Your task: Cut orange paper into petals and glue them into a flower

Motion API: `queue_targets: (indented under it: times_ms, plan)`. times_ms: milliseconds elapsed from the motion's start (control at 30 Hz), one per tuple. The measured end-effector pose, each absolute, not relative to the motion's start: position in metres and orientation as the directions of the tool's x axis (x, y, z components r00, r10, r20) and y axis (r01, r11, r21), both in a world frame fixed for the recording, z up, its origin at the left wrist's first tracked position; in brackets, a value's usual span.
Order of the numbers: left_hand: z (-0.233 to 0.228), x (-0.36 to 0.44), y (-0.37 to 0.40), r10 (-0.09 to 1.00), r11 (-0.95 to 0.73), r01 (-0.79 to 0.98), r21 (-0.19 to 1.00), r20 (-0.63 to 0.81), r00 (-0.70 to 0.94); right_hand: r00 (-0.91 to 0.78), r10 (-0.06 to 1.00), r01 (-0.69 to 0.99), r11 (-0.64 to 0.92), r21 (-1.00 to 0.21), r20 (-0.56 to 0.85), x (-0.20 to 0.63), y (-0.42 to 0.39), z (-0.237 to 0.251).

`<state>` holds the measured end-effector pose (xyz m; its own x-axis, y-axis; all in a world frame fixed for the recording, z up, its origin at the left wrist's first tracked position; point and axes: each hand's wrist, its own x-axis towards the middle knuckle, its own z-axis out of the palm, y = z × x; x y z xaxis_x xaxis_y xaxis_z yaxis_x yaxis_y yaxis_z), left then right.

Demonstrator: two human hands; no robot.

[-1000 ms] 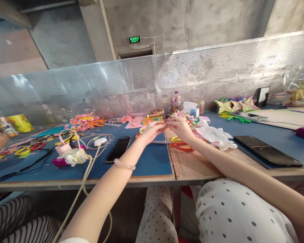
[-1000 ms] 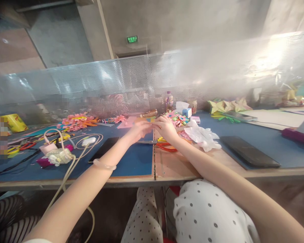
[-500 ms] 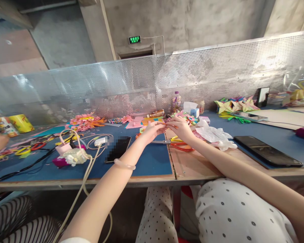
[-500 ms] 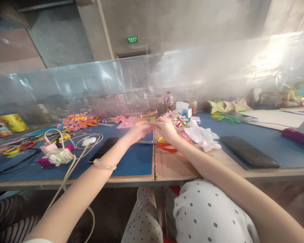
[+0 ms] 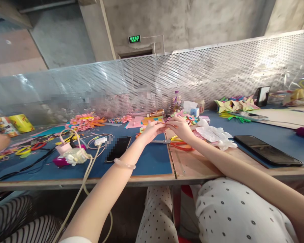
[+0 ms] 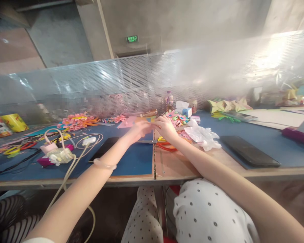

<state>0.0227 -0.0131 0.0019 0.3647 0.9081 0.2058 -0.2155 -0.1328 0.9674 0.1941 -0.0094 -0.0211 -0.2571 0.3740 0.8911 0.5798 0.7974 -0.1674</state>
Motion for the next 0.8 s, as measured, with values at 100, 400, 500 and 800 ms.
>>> queue_targets:
  times_ms: [100,400,500,800]
  plan:
    - [0.0018,0.0225,-0.0133,0.913,-0.135,-0.205,0.969,0.202,0.354,-0.232,0.415,0.551,0.802,-0.233,0.88,0.193,-0.012,-0.0193]
    - [0.0041,0.024,-0.0172,0.926,-0.147,-0.167,0.975,0.194,0.323,-0.171,0.558,0.469,0.771,-0.431,0.812,0.1917,-0.0145,-0.017]
    - [0.0054,0.0247,-0.0181,0.923,-0.16,-0.162,0.974,0.205,0.324,-0.169,0.56,0.456,0.774,-0.439,0.811,0.192,-0.0142,-0.0171]
    - [0.0062,0.0257,-0.0187,0.922,-0.202,-0.106,0.973,0.226,0.314,-0.156,0.583,0.414,0.771,-0.483,0.797,0.1927,-0.0138,-0.0175]
